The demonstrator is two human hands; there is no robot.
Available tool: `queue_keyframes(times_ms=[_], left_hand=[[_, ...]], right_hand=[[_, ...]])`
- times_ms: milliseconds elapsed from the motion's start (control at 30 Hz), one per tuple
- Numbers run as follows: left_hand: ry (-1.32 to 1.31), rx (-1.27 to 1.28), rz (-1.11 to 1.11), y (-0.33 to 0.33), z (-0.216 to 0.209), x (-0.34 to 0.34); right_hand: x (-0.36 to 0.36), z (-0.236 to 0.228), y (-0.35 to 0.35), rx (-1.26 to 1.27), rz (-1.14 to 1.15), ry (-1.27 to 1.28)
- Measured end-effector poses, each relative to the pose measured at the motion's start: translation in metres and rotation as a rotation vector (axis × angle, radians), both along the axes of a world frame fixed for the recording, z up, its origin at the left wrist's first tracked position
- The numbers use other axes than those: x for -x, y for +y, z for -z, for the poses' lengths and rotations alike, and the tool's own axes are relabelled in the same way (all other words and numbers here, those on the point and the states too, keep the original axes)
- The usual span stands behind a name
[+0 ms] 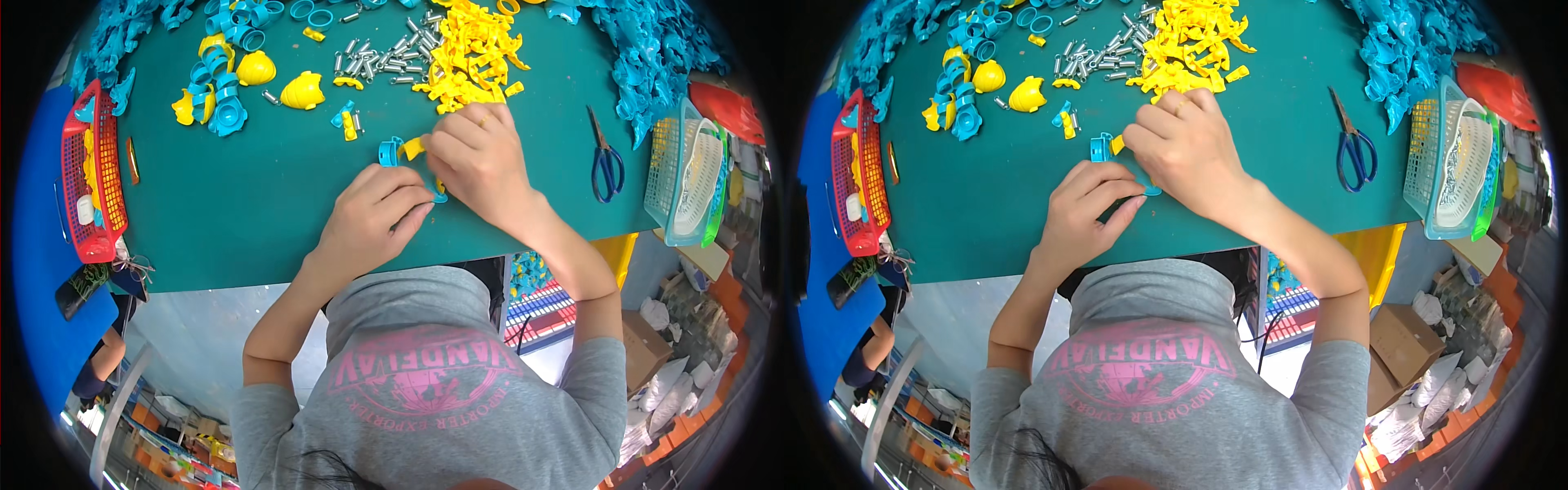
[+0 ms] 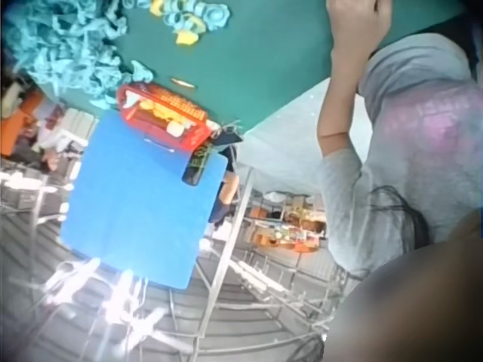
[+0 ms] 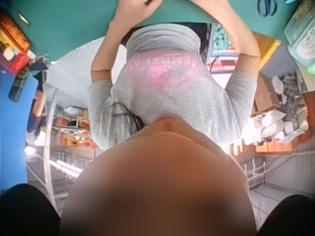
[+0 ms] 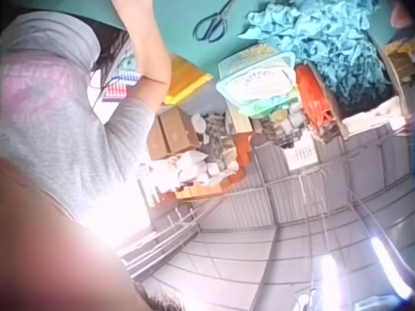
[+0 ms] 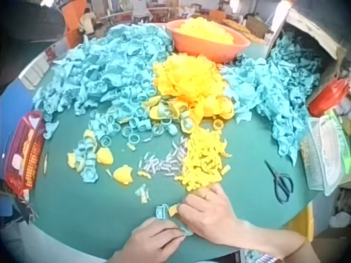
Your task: Assembling small figures by inserting yellow balloon components into blue balloon bases.
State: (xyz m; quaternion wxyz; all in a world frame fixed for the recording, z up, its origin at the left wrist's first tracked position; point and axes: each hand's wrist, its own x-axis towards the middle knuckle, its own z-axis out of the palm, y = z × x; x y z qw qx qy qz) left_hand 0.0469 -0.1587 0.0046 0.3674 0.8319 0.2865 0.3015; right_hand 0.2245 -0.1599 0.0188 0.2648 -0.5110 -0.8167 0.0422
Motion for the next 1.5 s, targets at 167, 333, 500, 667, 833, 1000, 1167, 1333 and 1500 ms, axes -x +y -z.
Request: queue_keyframes(times_ms=[167, 333, 500, 667, 833, 1000, 1167, 1333, 1500], left_hand=[[-0.036, -0.012, 0.017, 0.001, -0.001, 0.001], [-0.405, 0.897, -0.342, 0.000, -0.010, 0.021], [-0.720, 1.570, -0.069, 0.006, -0.004, 0.030], [-0.741, 1.407, -0.120, 0.015, -0.013, 0.034], [-0.675, 1.337, -0.136, 0.017, 0.000, 0.043], [-0.764, 1.338, -0.147, 0.019, -0.004, 0.042], [-0.793, 1.335, -0.139, 0.023, -0.011, 0.041], [-0.715, 1.309, -0.106, 0.024, -0.017, 0.036], [-0.702, 1.320, -0.075, 0.016, -0.017, 0.030]], right_hand=[[-0.001, 0.010, -0.009, 0.098, 0.086, 0.185], [-0.001, 0.000, -0.009, 0.242, 0.124, 0.442], [0.013, -0.029, 0.017, 0.277, -0.249, 0.485], [-0.021, -0.014, 0.081, 0.264, 0.096, 0.454], [-0.026, 0.010, 0.111, -0.002, 0.165, -0.060], [-0.015, 0.005, 0.115, 0.039, 0.187, -0.223], [-0.012, -0.016, 0.097, 0.207, 0.066, 0.226], [-0.009, -0.040, 0.049, 0.910, -0.081, 1.029], [-0.009, -0.038, 0.037, 1.126, -0.114, 1.120]])
